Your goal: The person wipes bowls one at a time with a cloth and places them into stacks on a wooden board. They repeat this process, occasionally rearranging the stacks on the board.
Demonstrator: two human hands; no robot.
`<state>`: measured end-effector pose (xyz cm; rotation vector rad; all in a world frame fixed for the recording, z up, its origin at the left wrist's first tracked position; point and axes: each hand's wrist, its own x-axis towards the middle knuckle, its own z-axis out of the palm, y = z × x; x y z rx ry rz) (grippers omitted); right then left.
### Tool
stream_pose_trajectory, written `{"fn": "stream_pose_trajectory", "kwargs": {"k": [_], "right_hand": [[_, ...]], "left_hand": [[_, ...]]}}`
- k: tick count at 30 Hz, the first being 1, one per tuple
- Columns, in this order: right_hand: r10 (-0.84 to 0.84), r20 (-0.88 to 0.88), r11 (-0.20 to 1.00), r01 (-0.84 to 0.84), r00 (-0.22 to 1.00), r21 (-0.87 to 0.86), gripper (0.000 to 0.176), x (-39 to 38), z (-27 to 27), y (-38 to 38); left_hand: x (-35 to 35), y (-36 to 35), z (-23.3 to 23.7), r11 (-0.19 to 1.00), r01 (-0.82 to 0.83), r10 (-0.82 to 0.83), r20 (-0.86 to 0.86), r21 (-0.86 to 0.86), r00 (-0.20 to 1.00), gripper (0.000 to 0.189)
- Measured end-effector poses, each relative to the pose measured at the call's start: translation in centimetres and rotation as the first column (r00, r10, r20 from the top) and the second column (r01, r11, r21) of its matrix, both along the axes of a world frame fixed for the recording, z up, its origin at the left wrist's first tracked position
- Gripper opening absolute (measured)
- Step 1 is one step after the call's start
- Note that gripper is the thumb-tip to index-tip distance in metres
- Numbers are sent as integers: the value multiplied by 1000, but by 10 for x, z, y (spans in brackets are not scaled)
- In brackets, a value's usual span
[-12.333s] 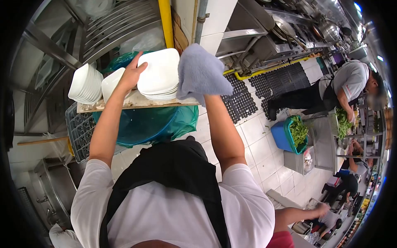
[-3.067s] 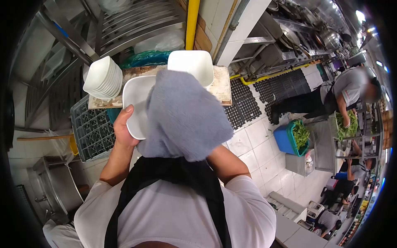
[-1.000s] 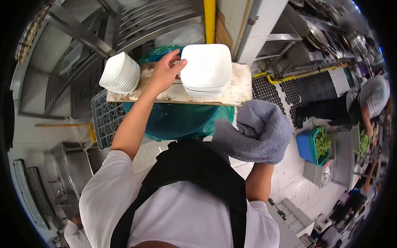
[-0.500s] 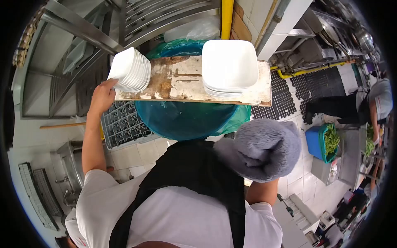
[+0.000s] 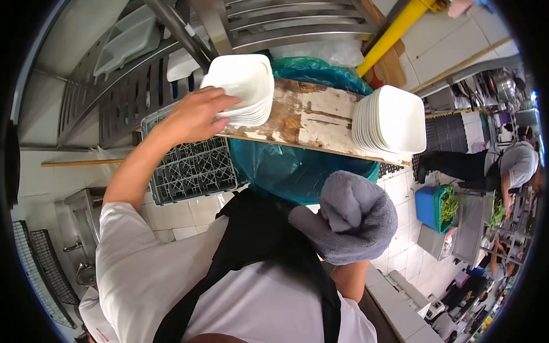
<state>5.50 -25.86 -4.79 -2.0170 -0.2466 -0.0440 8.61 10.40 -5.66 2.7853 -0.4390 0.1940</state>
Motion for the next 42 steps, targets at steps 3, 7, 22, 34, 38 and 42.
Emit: {"fn": "stream_pose_trajectory", "kwargs": {"k": [3, 7, 22, 34, 38, 42], "right_hand": [[-29, 7, 994, 28, 1000, 109, 61, 2, 15, 15], [-61, -46, 958, 71, 997, 279, 39, 15, 47, 63], [544, 513, 767, -146, 664, -625, 54, 42, 39, 91], [632, 244, 768, -552, 736, -326, 49, 54, -21, -5], [674, 197, 738, -660, 712, -141, 47, 54, -67, -11], [712, 221, 627, -745, 666, 227, 46, 32, -147, -3]], "left_hand": [[12, 5, -3, 993, 97, -82, -218, 62, 973, 37], [13, 14, 3, 987, 79, -107, -203, -141, 973, 31], [-82, -138, 10, 199, -42, -35, -50, -979, 998, 26], [-58, -129, -37, -147, -200, -10, -201, -969, 979, 61], [-69, -162, -29, -399, -511, -141, -500, -761, 854, 52], [-71, -196, -48, -479, -560, 7, -641, -676, 768, 51]]}}
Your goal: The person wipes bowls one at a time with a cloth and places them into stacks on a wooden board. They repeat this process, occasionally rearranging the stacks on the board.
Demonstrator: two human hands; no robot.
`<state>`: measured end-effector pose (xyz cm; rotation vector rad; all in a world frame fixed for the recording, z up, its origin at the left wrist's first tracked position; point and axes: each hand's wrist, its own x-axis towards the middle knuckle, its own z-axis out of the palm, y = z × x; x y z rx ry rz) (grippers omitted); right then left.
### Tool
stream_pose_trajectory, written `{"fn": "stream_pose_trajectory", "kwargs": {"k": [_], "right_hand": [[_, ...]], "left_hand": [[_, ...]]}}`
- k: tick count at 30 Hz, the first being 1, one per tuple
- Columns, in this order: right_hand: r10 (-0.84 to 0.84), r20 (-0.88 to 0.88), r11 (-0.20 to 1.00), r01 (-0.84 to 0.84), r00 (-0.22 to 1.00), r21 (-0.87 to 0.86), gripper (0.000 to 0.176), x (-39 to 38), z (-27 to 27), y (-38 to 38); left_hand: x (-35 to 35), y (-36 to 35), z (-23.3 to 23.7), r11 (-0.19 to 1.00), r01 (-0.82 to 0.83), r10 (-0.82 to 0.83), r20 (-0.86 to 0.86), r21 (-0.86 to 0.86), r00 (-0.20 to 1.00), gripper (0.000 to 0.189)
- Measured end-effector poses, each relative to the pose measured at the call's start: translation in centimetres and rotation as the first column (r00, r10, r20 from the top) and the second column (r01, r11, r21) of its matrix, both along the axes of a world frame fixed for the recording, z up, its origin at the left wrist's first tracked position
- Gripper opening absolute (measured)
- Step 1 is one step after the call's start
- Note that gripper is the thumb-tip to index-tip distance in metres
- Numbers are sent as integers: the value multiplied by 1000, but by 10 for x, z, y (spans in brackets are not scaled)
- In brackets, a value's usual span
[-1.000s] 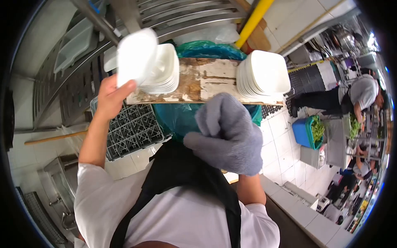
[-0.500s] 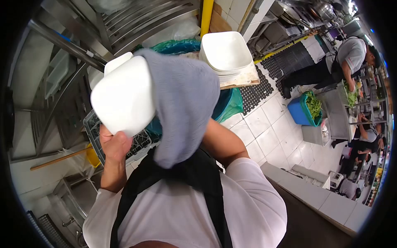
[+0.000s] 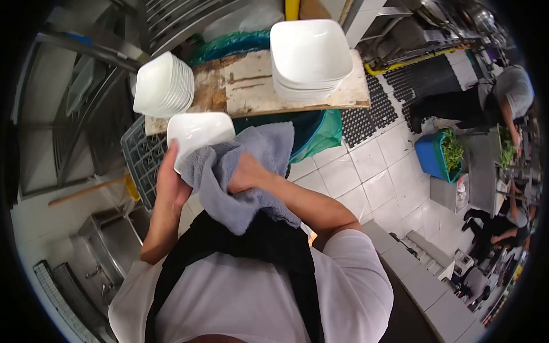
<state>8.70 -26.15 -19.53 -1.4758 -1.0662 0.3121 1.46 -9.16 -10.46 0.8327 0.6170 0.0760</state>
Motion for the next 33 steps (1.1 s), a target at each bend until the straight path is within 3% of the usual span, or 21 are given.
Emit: {"fn": "stream_pose_trajectory", "kwargs": {"k": [1, 2, 3, 4, 9, 14, 16, 18, 19, 21, 22, 24, 25, 28, 32, 33], "right_hand": [[30, -23, 990, -27, 999, 142, 45, -4, -22, 3], [-35, 259, 993, 63, 965, -102, 45, -5, 46, -9], [-23, 532, 928, 216, 846, -304, 47, -3, 115, -22], [9, 575, 917, 222, 818, -331, 47, 7, 139, -30], [-15, 448, 909, 199, 894, -365, 45, 21, 132, -29], [2, 281, 843, 150, 960, -517, 44, 13, 128, -7], [23, 211, 800, 109, 977, -590, 44, 12, 129, -4], [29, 193, 790, 96, 981, -606, 44, 16, 119, 4], [-23, 415, 845, 239, 910, -477, 41, 16, 100, 9], [-182, 758, 894, 426, 627, -138, 38, 15, 73, 16], [-185, 763, 887, 439, 619, -141, 38, 11, 82, 21], [-128, 341, 724, 322, 931, -610, 44, 2, 110, 34], [-156, 275, 708, 301, 949, -639, 45, 0, 113, 33], [-218, 373, 713, 408, 902, -571, 46, -2, 114, 6], [-298, 434, 609, 519, 851, -600, 48, -15, 131, -21], [-316, 449, 588, 544, 835, -598, 49, -20, 136, -22]], "left_hand": [[-3, 6, -9, 996, 52, -49, -49, 66, 998, 50], [-6, 8, -18, 996, 41, -36, -67, 74, 997, 50], [-11, 9, -27, 996, 52, -51, -25, 76, 998, 48], [-14, 9, -32, 995, 65, -67, 23, 77, 997, 48], [1, -18, -10, 975, 94, -122, 130, 202, 984, 61], [7, -9, 0, 969, 193, -212, 118, 155, 970, 61], [9, 4, 8, 919, 194, -242, 103, 344, 965, 64], [10, 8, 9, 924, 169, -215, 99, 343, 972, 66], [11, 7, 7, 911, 147, -207, 119, 386, 971, 66], [15, 6, 5, 910, 128, -200, 145, 395, 969, 62], [18, 11, 0, 911, 138, -212, 153, 389, 965, 62], [27, 24, -18, 931, 179, -211, 67, 318, 975, 59], [33, 27, -22, 953, 161, -188, 84, 258, 979, 56], [58, 37, -57, 953, 173, -209, 128, 250, 969, 54], [111, 32, -91, 977, 94, -125, 153, 191, 980, 43], [128, 30, -100, 966, 61, -105, 163, 251, 981, 39]]}}
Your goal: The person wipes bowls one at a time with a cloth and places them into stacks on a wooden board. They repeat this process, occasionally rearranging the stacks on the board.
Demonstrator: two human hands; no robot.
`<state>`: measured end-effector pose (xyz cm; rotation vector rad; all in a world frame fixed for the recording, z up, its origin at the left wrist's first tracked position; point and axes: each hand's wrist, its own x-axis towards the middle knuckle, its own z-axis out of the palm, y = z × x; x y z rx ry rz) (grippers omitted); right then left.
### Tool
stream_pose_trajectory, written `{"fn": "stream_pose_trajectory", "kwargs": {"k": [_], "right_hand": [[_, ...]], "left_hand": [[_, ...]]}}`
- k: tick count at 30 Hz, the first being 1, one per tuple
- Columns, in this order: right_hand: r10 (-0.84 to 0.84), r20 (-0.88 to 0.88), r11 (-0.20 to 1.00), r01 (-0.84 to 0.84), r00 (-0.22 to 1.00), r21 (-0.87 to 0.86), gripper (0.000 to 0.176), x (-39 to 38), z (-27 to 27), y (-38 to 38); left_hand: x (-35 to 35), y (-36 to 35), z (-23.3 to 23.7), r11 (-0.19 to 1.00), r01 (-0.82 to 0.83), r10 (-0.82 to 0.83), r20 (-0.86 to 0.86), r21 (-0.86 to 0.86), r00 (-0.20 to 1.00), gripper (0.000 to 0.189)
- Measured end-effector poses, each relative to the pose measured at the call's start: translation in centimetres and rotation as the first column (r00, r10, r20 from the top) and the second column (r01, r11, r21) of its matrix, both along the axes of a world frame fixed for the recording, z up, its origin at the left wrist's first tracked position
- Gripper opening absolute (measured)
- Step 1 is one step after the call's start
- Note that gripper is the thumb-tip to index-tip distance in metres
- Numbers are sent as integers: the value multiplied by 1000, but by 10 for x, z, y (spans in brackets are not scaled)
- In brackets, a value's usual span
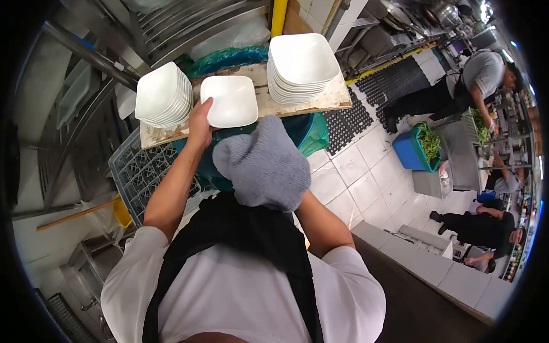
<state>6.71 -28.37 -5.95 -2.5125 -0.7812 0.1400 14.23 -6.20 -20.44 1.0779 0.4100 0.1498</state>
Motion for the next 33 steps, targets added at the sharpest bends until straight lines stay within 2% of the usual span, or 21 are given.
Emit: {"fn": "stream_pose_trajectory", "kwargs": {"k": [2, 7, 8, 10, 11, 12, 13, 14, 15, 16, 18, 20, 21, 23, 24, 26, 27, 28, 29, 30, 33], "right_hand": [[-48, 30, 999, 49, 998, -22, 50, -9, 7, 0], [-127, 72, 991, 130, 989, -42, 53, -27, 23, 7], [-132, 67, 990, 135, 989, -44, 53, -28, 21, 9], [-134, 183, 985, 112, 974, 129, 51, -26, 15, 17], [-132, 179, 985, 108, 975, 136, 51, -24, 17, 18], [-57, 209, 987, 24, 976, 159, 50, -22, 24, 16], [14, 239, 982, -59, 971, 179, 51, -21, 33, 13], [-16, 189, 958, -38, 982, 283, 54, -22, 51, 12], [-92, 246, 911, -19, 965, 412, 55, -23, 52, 11], [-159, 282, 852, -12, 946, 523, 53, -24, 54, 12], [-164, 243, 825, -2, 956, 565, 49, -21, 57, 19], [-75, 135, 870, -1, 988, 493, 46, -10, 50, 22], [23, 84, 908, -56, 996, 416, 44, -9, 52, 20], [168, 0, 941, -160, 986, 297, 40, -13, 56, 17], [186, -10, 943, -176, 982, 283, 38, -16, 56, 17], [135, -18, 925, -120, 991, 360, 35, -16, 51, 16], [38, -60, 875, -4, 998, 483, 33, -16, 45, 14], [-93, -171, 730, 185, 981, 658, 31, -16, 33, 14], [-198, -331, 450, 385, 923, 805, 30, -15, 19, 16], [-217, -320, 474, 386, 922, 791, 30, -6, 14, 5], [-249, -220, 542, 324, 943, 775, 31, -5, 11, -2]], "left_hand": [[15, -5, 4, 996, -24, 27, -34, 91, 999, 32], [38, -5, -9, 995, -4, 15, -106, 103, 994, 35], [42, 0, -15, 986, 13, 4, -98, 169, 995, 37], [42, 8, -26, 970, 23, -1, -90, 242, 996, 38], [40, 12, -31, 938, 58, -33, -79, 342, 996, 38], [37, 17, -35, 894, 91, -65, -73, 439, 995, 37], [26, 19, -28, 890, 92, -63, -80, 446, 995, 37], [6, 18, -10, 838, 165, -147, -75, 520, 986, 35], [-13, 18, 7, 775, 234, -235, -76, 588, 969, 34], [-34, 18, 22, 771, 242, -241, -82, 588, 967, 34], [-68, 23, 52, 671, 36, -196, 131, 741, 972, 32], [-82, 56, 79, 306, -154, -248, 234, 940, 940, 32], [-84, 72, 90, 176, -228, -216, 264, 957, 940, 31], [-80, 104, 107, -126, -220, -202, 192, 967, 960, 35], [-77, 119, 106, -201, -146, -198, 106, 969, 974, 38], [-69, 142, 103, -303, -19, -254, -62, 953, 965, 37], [-65, 147, 106, -340, 76, -266, -173, 937, 948, 33], [-66, 151, 108, -339, 74, -282, -177, 938, 943, 33], [-66, 154, 111, -402, 93, -311, -231, 911, 922, 23], [-56, 153, 118, -467, 81, -349, -268, 881, 898, 13], [-55, 152, 123, -426, 1, -383, -181, 905, 906, 6]]}}
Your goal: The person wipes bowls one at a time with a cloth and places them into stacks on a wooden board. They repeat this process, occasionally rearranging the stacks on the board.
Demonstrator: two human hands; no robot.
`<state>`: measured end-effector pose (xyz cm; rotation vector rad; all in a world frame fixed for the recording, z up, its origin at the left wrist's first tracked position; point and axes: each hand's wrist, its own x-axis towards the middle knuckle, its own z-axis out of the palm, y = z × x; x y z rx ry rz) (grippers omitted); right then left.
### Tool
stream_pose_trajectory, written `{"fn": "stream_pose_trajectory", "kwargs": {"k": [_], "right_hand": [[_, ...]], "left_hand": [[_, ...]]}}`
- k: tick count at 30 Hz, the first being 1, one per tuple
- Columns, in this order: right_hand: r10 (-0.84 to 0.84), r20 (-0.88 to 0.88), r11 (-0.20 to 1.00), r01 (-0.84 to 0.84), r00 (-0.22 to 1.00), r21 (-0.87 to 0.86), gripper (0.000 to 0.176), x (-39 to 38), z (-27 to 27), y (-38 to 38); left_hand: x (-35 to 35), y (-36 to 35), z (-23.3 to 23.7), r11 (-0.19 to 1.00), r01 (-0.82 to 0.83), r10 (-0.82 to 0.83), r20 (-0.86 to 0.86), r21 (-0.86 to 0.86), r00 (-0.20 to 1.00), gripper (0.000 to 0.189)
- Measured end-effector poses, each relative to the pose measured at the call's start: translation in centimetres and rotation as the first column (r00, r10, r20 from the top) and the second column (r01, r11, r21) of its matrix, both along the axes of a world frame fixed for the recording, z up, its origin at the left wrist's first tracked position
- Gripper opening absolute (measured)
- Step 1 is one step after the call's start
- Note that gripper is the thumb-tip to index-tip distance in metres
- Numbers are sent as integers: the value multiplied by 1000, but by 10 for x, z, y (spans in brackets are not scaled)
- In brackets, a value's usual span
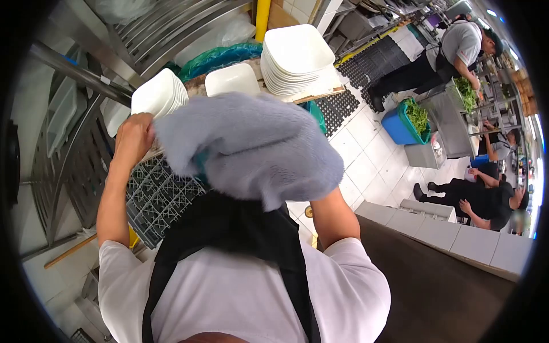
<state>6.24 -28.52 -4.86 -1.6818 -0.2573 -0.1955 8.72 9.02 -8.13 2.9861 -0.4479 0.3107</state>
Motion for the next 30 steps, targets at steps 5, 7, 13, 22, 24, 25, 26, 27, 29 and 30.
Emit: {"fn": "stream_pose_trajectory", "kwargs": {"k": [5, 7, 13, 22, 24, 25, 26, 27, 29, 30], "right_hand": [[87, 107, 988, -73, 990, -133, 32, 0, 13, 26], [92, 136, 988, -73, 986, -140, 33, -3, 17, 29], [7, 151, 997, 6, 989, -81, 35, -5, 24, 29], [260, 123, 909, -200, 958, -365, 38, -6, 53, 57], [310, 88, 880, -251, 947, -403, 38, -6, 58, 62], [333, 67, 865, -277, 940, -418, 39, -5, 61, 62], [347, 40, 853, -297, 937, -429, 39, -3, 65, 59], [357, 3, 841, -320, 934, -436, 39, -1, 72, 53], [352, -67, 846, -348, 933, -404, 40, -3, 76, 43], [314, -107, 867, -331, 943, -372, 40, -3, 77, 39]], "left_hand": [[8, 4, 13, 982, 52, -74, -118, -182, 990, 29], [12, 5, 13, 988, 53, -77, -166, -148, 983, 32], [23, 13, 13, 969, -26, -74, -388, -245, 919, 24], [21, 21, -5, 970, 115, -142, -114, -214, 983, 40], [20, 26, 5, 985, 124, -150, -250, -118, 956, 43], [29, 22, 9, 985, 172, -168, -374, -25, 912, 45], [34, 28, 3, 984, 179, -154, -421, 20, 894, 46], [34, 35, -5, 979, 199, -162, -417, 47, 894, 46], [32, 35, -12, 977, 213, -206, -375, -22, 904, 44], [31, 34, -12, 980, 199, -195, -381, -30, 904, 40]]}}
